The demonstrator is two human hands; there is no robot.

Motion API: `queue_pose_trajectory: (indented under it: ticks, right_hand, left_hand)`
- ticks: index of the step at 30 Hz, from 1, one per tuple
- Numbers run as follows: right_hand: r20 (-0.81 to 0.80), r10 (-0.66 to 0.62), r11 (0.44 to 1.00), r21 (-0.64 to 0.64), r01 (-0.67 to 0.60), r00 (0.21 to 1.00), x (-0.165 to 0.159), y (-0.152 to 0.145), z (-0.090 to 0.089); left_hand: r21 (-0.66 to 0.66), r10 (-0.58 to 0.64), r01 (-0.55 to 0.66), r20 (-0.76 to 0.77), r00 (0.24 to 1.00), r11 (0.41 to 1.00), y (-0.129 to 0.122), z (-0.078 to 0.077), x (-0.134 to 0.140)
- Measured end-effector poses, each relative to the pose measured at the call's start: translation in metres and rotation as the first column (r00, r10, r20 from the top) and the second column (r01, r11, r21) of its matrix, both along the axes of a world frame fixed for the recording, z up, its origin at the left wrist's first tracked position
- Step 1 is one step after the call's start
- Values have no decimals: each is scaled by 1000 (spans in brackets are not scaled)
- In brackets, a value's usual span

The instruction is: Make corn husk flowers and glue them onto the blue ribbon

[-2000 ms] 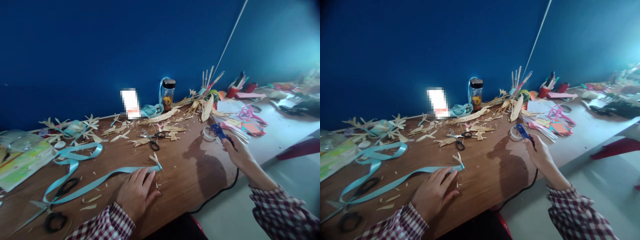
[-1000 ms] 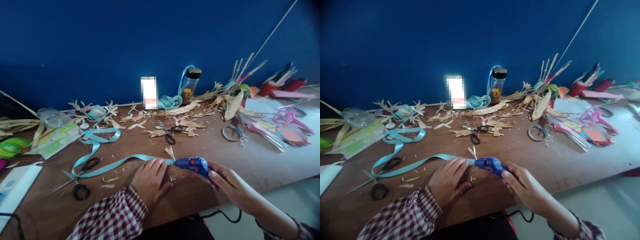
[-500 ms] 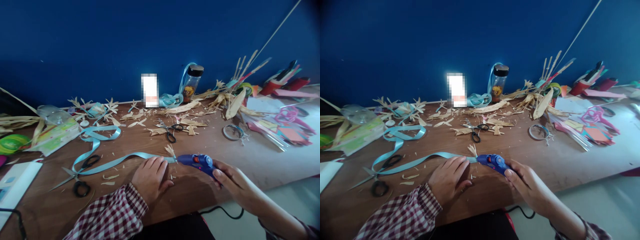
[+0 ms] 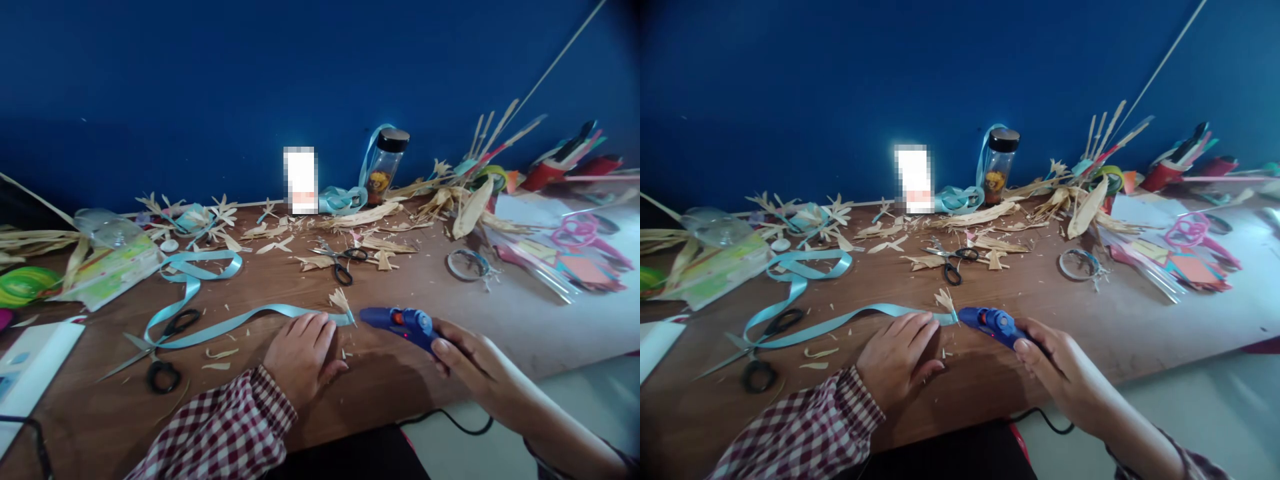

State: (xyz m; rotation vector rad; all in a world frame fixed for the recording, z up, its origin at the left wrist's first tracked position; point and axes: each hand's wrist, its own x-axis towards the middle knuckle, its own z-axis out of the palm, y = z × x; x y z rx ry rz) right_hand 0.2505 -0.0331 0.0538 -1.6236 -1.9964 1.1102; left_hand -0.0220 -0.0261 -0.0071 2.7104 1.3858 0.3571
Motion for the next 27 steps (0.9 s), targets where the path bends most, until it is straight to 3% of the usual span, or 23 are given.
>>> queue_pose_trajectory:
  ticks: [6, 13, 20, 27]
  right_hand:
    - [-19, 76, 997, -32, -77, 997, -12, 4, -3]
    - [4, 18, 999, -29, -18, 1000, 2, 3, -7]
    - [-181, -16, 996, -87, 0, 983, -6, 3, -10]
    - [-31, 64, 998, 23, -63, 997, -13, 10, -12]
  left_hand:
    - [-7, 2, -2, -19, 1000, 1000, 1, -2, 0]
    - [-3, 15, -15, -35, 999, 1000, 1, -2, 0]
    - [3, 13, -13, -26, 1000, 1000, 0, -3, 1]
    - [18, 37, -36, -50, 998, 999, 0, -3, 2]
